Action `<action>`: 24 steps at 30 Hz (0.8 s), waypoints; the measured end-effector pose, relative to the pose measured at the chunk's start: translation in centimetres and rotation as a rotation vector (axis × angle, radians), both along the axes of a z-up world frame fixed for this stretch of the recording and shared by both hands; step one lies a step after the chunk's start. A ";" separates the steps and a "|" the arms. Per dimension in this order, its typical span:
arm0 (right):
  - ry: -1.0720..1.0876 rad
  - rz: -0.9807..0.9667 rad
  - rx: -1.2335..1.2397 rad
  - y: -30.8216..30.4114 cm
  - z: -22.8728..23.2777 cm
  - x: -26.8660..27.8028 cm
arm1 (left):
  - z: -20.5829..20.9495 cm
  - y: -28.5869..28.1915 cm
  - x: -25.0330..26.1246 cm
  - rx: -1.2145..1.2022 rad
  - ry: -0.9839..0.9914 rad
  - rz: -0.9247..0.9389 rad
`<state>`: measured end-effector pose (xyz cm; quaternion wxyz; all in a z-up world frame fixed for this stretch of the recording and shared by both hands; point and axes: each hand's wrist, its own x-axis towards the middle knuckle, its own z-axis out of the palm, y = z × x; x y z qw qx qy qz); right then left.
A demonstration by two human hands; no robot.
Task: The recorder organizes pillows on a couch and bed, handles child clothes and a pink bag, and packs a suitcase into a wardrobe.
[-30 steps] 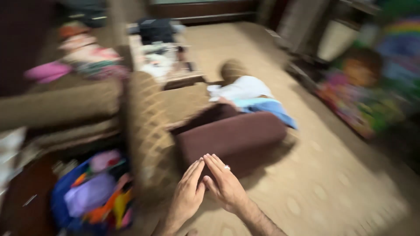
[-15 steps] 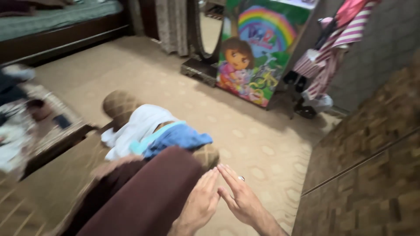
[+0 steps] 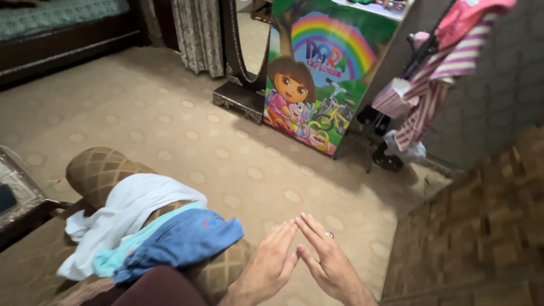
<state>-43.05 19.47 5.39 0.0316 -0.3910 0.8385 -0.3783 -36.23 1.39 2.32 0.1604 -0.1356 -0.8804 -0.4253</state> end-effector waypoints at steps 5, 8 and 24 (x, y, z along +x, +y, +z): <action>0.026 0.098 0.079 -1.6 0.9 -12.3 | 0.5 -0.9 -10.0 0.075 -0.027 0.118; 0.039 0.196 0.055 -3.9 0.7 -18.3 | -0.1 -2.5 -14.6 0.078 -0.022 0.190; 0.095 0.464 -0.008 -29.6 2.1 -46.8 | 1.7 -24.8 -39.6 -0.018 0.052 0.528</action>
